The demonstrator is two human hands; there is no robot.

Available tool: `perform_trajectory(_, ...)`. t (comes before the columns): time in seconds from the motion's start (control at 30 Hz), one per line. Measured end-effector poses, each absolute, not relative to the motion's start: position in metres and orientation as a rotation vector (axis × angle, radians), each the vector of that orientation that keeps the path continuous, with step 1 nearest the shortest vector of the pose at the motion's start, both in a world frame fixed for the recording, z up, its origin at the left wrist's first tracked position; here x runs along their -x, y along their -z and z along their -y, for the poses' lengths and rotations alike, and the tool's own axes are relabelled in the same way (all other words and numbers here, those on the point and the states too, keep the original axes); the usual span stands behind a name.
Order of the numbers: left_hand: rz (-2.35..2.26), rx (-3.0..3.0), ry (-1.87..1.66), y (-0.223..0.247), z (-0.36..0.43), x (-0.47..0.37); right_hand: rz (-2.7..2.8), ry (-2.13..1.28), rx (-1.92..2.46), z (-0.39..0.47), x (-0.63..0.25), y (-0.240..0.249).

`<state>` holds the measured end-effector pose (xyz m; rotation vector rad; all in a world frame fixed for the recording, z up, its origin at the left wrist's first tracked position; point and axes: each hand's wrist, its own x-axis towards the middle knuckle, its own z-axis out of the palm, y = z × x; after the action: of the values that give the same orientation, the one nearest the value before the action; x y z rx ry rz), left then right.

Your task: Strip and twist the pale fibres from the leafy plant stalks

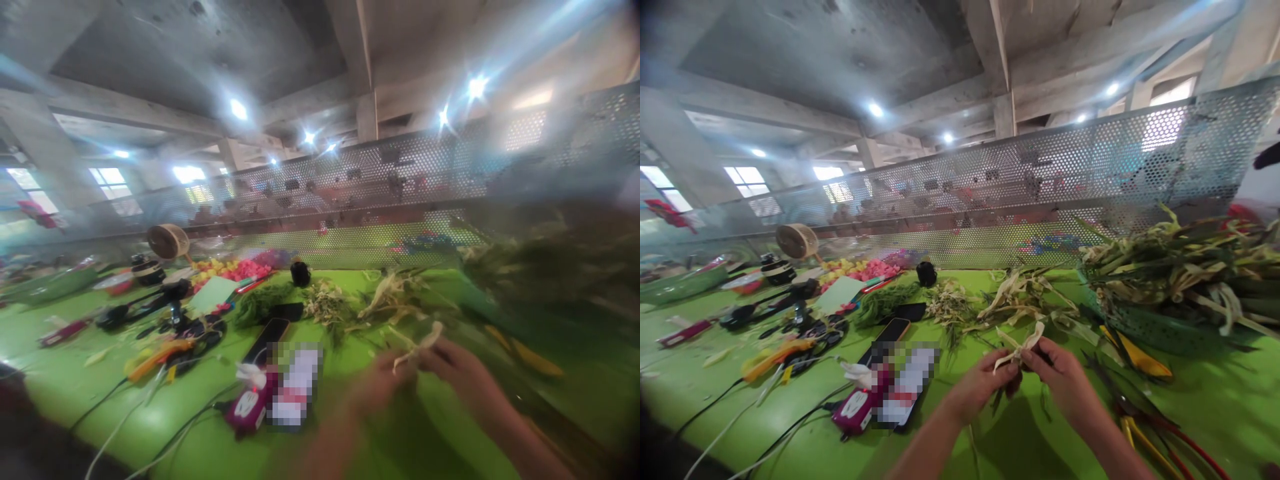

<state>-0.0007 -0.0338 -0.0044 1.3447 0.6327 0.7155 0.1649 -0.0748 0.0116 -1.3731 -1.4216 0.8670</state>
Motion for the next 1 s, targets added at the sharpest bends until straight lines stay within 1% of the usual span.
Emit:
perform_trajectory(0.13, -0.639, -1.375, -0.843, 0.003, 0.032, -0.003, 1.461, -0.758, 1.4, 0.073, -0.163, -0.006)
perform_trajectory(0.47, -0.768, -1.277, -0.915, 0.016, 0.028, -0.007, 1.463, -0.775, 1.45, 0.071, -0.163, -0.002)
perform_trajectory(0.73, -0.844, -1.18, -0.911, 0.02, 0.026, -0.009, 1.577, -0.627, 1.461, 0.066, -0.17, 0.009)
perform_trajectory(1.0, -0.853, -1.435, -0.83, 0.013, 0.027, -0.004, 1.508, -0.485, 1.57, 0.073, -0.169, 0.0)
